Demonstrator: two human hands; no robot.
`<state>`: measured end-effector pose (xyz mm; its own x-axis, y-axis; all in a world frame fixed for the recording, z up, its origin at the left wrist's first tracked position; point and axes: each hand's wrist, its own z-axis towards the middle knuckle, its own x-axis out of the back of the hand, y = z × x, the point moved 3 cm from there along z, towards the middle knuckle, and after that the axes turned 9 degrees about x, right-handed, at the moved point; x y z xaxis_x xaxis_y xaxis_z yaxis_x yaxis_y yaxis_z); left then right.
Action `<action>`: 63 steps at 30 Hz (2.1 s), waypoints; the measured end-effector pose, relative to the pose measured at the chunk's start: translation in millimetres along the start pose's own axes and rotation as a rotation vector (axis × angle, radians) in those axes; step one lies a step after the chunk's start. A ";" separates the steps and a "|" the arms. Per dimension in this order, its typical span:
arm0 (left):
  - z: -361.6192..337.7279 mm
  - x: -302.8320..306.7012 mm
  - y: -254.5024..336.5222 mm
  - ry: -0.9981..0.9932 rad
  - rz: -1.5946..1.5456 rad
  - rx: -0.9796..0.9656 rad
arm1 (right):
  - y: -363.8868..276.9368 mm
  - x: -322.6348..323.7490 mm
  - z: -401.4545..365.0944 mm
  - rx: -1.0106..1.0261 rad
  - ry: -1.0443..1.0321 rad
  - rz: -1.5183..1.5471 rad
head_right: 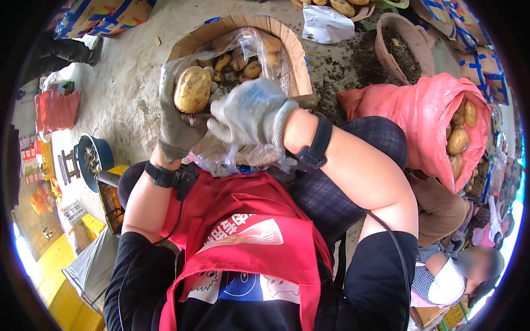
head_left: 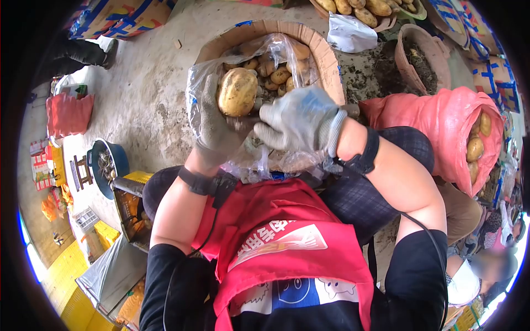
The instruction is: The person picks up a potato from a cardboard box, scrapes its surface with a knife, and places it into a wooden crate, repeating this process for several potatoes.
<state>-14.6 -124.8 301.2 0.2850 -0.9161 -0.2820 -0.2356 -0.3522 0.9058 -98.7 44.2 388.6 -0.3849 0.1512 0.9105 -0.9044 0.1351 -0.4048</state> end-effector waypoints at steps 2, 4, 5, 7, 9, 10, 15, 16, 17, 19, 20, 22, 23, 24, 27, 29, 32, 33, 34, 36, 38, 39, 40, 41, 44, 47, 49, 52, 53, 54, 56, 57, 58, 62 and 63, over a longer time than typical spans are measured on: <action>-5.5 -13.8 15.0 -0.049 -0.285 0.110 | -1.0 -3.5 -4.7 0.070 0.098 0.031; -11.3 -29.4 30.1 -0.099 -0.575 0.217 | 5.1 7.9 -4.8 -0.041 0.205 0.094; -12.7 -32.9 32.1 -0.123 -0.720 0.268 | 12.7 12.2 -4.4 -0.074 0.297 0.089; -5.2 -23.5 24.0 -0.133 -0.730 0.286 | 30.2 10.0 0.9 -0.103 0.338 0.103; -2.9 -19.1 18.0 -0.174 -0.788 0.311 | 34.5 6.2 -0.3 -0.158 0.323 0.086; -5.6 -24.6 17.0 -0.173 -0.788 0.315 | 30.6 4.4 -0.7 -0.160 0.323 0.089; -12.3 -26.0 27.6 -0.035 0.303 -0.234 | -0.5 -12.0 -0.5 0.038 0.133 -0.029; -10.5 -23.7 26.8 -0.060 0.295 -0.213 | -1.0 -12.1 -1.2 0.009 0.145 -0.008; -8.5 -22.1 25.9 -0.084 0.286 -0.194 | 2.0 -10.4 -0.1 0.008 0.143 -0.006; -5.7 -21.8 27.3 -0.103 0.274 -0.179 | 16.2 -0.2 3.2 -0.095 0.338 0.032; -2.0 -19.7 24.2 -0.066 -0.312 0.119 | 18.3 -2.2 4.4 -0.093 0.337 0.031; -0.3 -22.2 17.0 -0.028 -0.894 0.418 | 21.2 -5.6 5.9 -0.123 0.329 -0.072; 0.3 -21.3 15.1 -0.037 -0.805 0.370 | 16.5 -7.2 5.2 -0.127 0.316 -0.063; 0.4 -21.2 14.4 -0.043 -0.717 0.322 | 12.1 -8.3 3.7 -0.126 0.315 -0.063; -6.8 -31.2 36.1 0.064 0.231 -0.334 | 2.1 -14.6 2.6 -0.001 0.198 -0.062; -2.2 -19.4 27.8 0.068 -0.114 -0.109 | 4.9 -4.7 5.8 -0.070 0.238 -0.053; 6.3 -16.1 9.4 -0.008 -0.804 0.346 | 15.0 -1.4 9.5 -0.167 0.275 -0.051; 7.7 -16.1 8.5 -0.010 -0.852 0.344 | 15.4 -4.5 10.2 -0.188 0.256 -0.063; 7.1 -15.7 7.6 -0.011 -0.850 0.346 | 15.0 -5.8 11.4 -0.209 0.237 -0.075; 3.3 -15.3 5.4 -0.012 -0.720 0.375 | 5.5 -5.8 8.6 -0.165 0.211 -0.075; -0.7 -21.5 9.9 -0.003 -0.737 0.390 | -3.0 -10.2 7.5 -0.061 0.070 -0.056; -1.8 -23.2 11.1 0.006 -0.754 0.404 | -4.4 -5.8 4.8 -0.082 0.104 -0.044; -0.9 -21.4 9.5 0.007 -0.754 0.403 | -3.2 -3.0 5.4 -0.081 0.103 -0.044; 0.5 -18.1 6.8 0.008 -0.760 0.390 | 1.4 0.6 6.1 -0.149 0.166 -0.032; 1.3 -22.2 9.8 0.035 -0.757 0.378 | 13.3 1.0 7.7 -0.222 0.245 -0.001; -0.2 -25.6 10.3 0.070 -0.739 0.414 | 9.7 -3.7 9.9 -0.180 0.045 0.010; 2.2 -18.6 6.7 0.082 -0.733 0.438 | 6.4 0.9 5.6 -0.171 0.091 0.007; 6.0 -10.9 5.7 -0.013 -0.896 0.443 | 13.1 1.1 7.4 -0.173 0.182 -0.056; 2.8 -15.0 11.4 -0.011 -0.929 0.465 | 16.0 -1.2 8.6 -0.156 0.178 -0.101; 1.6 -19.0 15.3 -0.009 -0.960 0.488 | 17.4 -2.7 9.1 -0.139 0.176 -0.147; 3.3 -20.6 12.9 -0.020 -0.543 0.177 | 12.9 -0.1 8.8 -0.029 0.170 -0.153; -0.3 -16.2 18.0 -0.033 -0.323 0.028 | 9.9 3.7 8.0 -0.011 0.201 -0.122; -4.9 -12.9 24.4 -0.015 -0.115 -0.125 | 7.1 8.0 7.7 0.009 0.236 -0.094; -45.8 8.2 95.1 0.054 -0.917 0.188 | 37.5 32.4 0.3 -0.111 0.520 0.004; -63.9 34.8 111.6 -0.058 -1.090 0.156 | 42.9 39.9 -6.8 -0.238 0.504 0.065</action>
<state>28.4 -183.7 412.7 0.3683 -0.1056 -0.9237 -0.0006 -0.9935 0.1134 -151.6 62.7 407.1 -0.2500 0.6076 0.7538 -0.7926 0.3187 -0.5198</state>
